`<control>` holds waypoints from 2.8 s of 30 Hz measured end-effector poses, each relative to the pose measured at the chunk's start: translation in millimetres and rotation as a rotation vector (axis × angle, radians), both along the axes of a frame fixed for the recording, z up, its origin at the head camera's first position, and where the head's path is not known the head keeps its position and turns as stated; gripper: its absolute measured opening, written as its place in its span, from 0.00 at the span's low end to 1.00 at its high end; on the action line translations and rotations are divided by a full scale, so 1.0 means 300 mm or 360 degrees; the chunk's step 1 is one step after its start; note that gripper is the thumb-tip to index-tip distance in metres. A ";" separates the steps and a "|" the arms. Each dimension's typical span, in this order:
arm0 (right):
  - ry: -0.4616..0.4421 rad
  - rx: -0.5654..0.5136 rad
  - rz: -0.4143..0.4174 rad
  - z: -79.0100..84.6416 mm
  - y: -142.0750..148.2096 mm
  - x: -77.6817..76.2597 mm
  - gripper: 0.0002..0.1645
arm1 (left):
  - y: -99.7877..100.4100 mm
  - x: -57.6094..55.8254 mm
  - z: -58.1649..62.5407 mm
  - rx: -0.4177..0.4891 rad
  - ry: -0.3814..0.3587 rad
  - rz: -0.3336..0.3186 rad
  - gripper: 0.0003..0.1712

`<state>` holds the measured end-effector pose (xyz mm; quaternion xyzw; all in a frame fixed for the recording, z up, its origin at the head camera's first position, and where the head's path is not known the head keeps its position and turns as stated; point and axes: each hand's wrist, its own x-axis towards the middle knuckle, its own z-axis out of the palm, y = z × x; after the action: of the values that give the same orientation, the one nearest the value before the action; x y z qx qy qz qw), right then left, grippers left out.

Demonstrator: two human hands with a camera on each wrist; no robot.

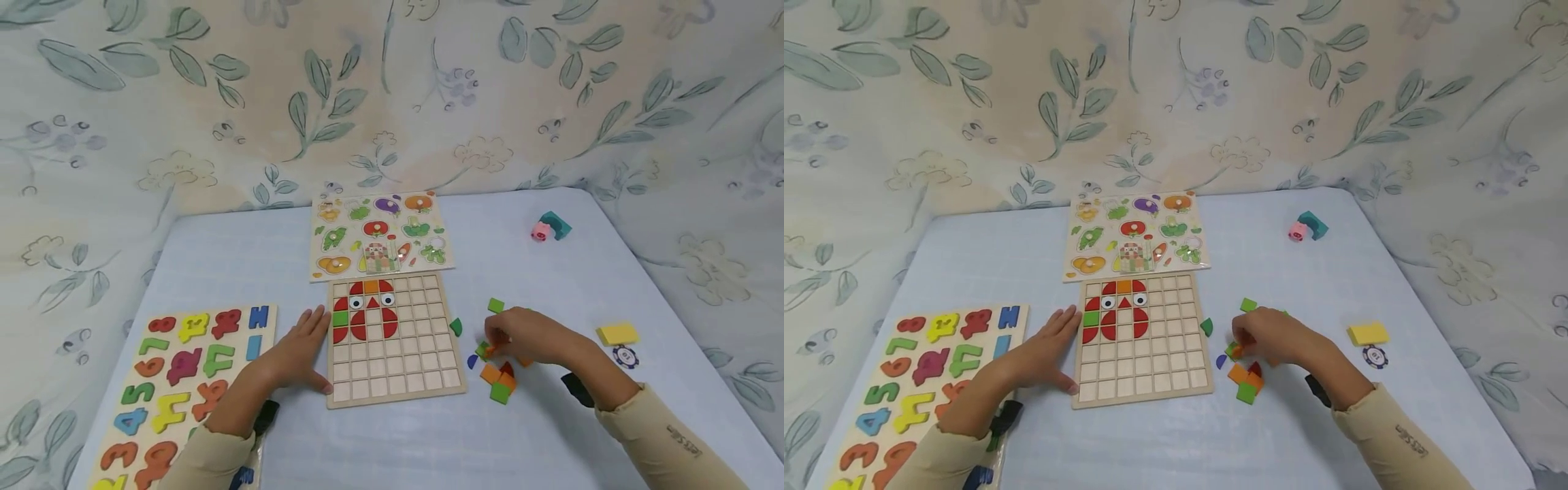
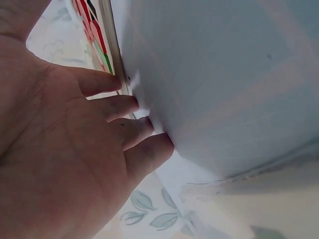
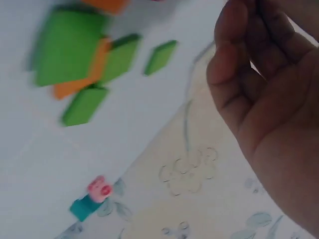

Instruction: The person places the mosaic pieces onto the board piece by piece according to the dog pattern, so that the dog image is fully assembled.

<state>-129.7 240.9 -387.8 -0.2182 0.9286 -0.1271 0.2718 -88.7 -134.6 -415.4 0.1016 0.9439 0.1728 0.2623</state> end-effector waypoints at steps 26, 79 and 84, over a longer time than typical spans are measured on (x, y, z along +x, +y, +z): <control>0.0541 -0.0349 0.0294 -0.105 -0.540 -0.068 0.01 | -0.003 -0.007 -0.009 -0.0025 0.0014 0.0023 0.72; 0.0636 -0.0180 0.0587 -0.085 -0.520 0.059 0.11 | 0.020 -0.009 0.010 0.0011 0.0015 -0.0049 0.70; 0.0536 -0.0184 0.0531 -0.049 -0.504 0.060 0.11 | 0.000 0.000 0.010 0.0024 -0.0010 -0.0002 0.71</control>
<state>-111.7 89.7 -402.4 -0.4020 0.9031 -0.0952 0.1172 -88.6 -134.7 -412.5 0.1038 0.9417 0.1801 0.2646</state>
